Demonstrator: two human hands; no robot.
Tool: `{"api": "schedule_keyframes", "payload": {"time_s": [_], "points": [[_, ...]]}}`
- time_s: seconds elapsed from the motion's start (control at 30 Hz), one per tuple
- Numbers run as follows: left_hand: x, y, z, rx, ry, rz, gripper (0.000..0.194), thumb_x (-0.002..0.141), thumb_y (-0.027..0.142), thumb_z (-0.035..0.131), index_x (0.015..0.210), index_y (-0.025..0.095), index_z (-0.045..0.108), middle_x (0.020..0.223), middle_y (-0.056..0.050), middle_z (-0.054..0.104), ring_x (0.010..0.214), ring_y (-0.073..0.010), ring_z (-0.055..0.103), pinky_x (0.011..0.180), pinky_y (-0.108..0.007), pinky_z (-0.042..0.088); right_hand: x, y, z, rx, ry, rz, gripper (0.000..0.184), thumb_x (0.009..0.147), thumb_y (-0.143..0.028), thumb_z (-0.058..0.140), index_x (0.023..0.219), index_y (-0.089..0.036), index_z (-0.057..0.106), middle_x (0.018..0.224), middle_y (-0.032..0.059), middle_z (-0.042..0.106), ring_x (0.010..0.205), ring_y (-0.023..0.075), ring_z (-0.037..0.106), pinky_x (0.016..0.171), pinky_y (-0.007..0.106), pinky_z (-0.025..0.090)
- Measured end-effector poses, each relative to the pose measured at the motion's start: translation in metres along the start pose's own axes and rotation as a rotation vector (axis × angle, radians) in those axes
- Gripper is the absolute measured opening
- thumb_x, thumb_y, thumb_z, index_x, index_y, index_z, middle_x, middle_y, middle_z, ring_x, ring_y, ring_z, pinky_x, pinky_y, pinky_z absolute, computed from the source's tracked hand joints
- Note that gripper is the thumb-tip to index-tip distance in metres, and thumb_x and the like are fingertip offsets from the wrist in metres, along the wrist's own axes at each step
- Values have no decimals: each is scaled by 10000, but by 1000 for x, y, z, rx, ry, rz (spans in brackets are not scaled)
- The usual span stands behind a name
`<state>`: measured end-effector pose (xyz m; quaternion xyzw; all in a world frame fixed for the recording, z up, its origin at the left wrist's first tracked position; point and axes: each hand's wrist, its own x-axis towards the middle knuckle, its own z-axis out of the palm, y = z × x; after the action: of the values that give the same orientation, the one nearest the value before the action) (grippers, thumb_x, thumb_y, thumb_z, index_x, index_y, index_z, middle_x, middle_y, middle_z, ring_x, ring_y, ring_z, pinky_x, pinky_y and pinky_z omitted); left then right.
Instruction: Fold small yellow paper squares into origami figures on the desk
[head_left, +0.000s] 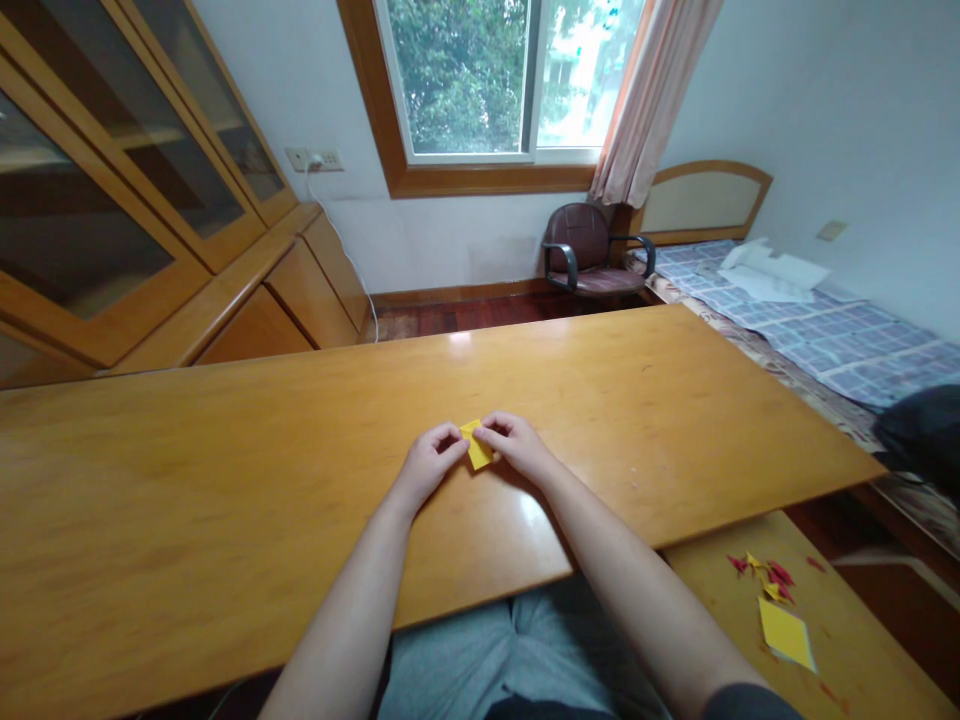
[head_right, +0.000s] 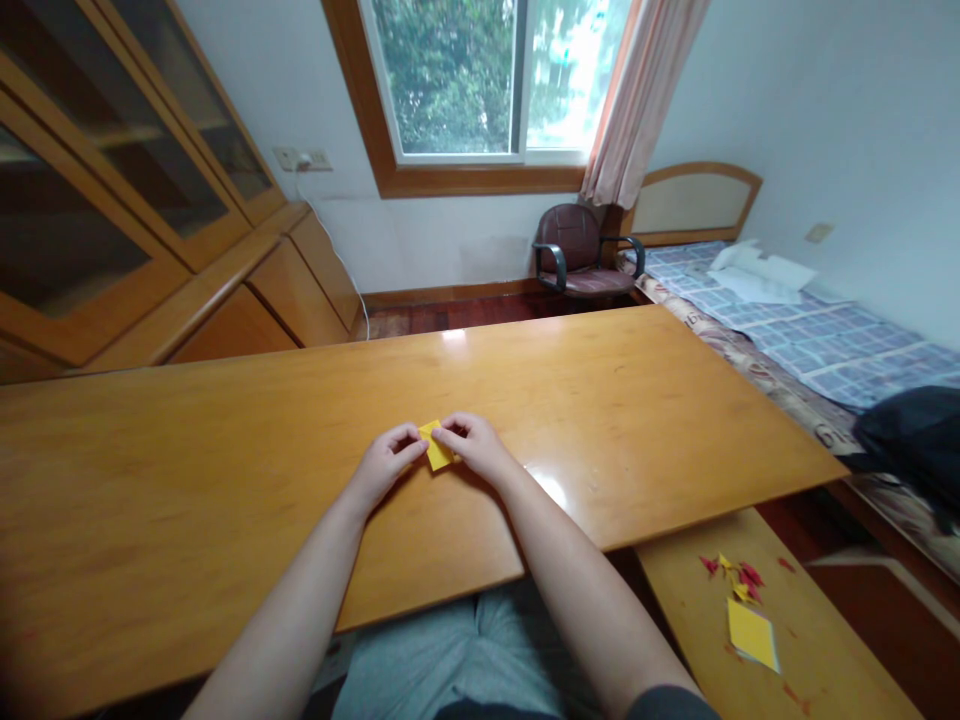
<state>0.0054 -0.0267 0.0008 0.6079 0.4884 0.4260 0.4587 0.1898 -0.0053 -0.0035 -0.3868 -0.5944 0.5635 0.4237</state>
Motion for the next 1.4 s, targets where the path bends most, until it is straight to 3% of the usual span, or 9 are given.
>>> {"api": "schedule_keyframes", "payload": {"time_s": [0.83, 1.13, 1.4], "points": [[1, 2, 0, 34, -26, 0, 281, 822, 411, 600, 686, 168, 568, 669, 19, 528, 674, -142, 492, 651, -237, 389, 1, 5, -3, -63, -47, -52, 297, 819, -448, 664, 767, -156, 646, 696, -9, 578, 657, 127, 504, 604, 233, 387], [0, 8, 0, -18, -32, -32, 286, 800, 418, 607, 663, 171, 564, 643, 24, 531, 644, -139, 482, 641, -241, 388, 0, -4, -2, 17, 13, 15, 336, 831, -481, 622, 748, -156, 640, 662, -10, 582, 616, 124, 512, 592, 241, 401], [1, 6, 0, 14, -86, -15, 281, 807, 423, 609, 687, 170, 580, 667, 15, 548, 669, -146, 495, 657, -243, 391, 0, -1, 0, -44, -14, 7, 298, 792, -448, 668, 741, -155, 656, 676, -9, 591, 637, 126, 516, 586, 235, 393]]}}
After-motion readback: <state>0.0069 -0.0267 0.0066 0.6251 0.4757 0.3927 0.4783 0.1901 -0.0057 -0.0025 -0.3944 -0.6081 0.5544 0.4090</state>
